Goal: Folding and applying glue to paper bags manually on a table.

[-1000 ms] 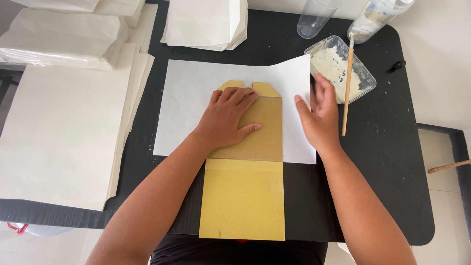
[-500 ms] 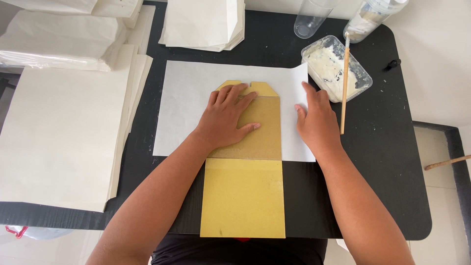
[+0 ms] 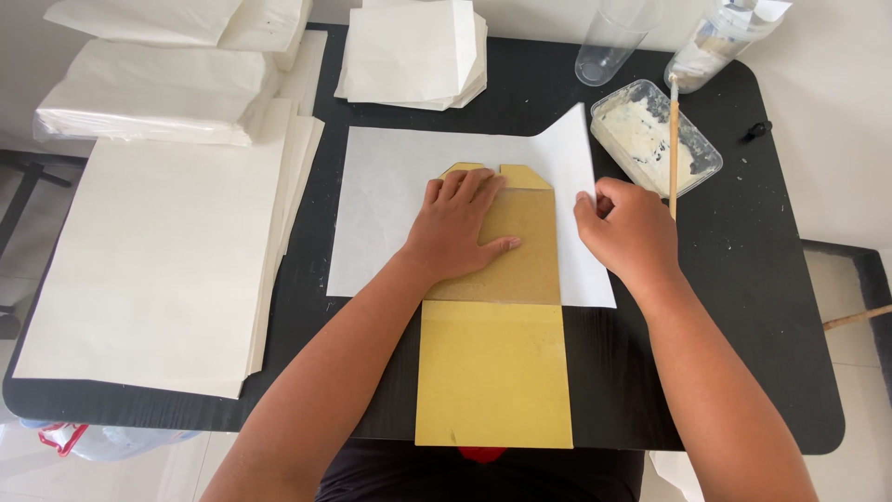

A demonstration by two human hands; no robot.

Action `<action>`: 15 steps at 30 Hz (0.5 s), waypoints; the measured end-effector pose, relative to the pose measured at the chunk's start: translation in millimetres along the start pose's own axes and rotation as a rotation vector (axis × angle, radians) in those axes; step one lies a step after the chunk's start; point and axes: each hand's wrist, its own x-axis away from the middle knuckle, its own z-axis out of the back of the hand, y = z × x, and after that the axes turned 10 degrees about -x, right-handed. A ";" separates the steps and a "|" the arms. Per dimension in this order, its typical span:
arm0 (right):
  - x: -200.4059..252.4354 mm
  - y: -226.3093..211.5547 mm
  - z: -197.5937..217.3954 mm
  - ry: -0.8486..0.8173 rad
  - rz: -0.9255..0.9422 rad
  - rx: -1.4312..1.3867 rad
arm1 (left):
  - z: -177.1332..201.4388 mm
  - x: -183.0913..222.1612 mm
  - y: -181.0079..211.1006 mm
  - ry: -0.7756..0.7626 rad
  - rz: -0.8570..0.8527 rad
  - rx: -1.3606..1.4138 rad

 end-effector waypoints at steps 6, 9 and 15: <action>-11.5 -54.9 -9.2 -0.080 0.101 -0.070 | 0.2 0.0 -0.8 -0.025 0.015 0.021; -15.0 -80.9 -16.8 -0.194 0.112 0.041 | 3.3 0.6 0.8 -0.026 0.021 0.040; -28.7 -74.0 -53.3 -0.267 0.098 0.058 | -7.2 -2.2 -5.7 0.045 0.056 0.199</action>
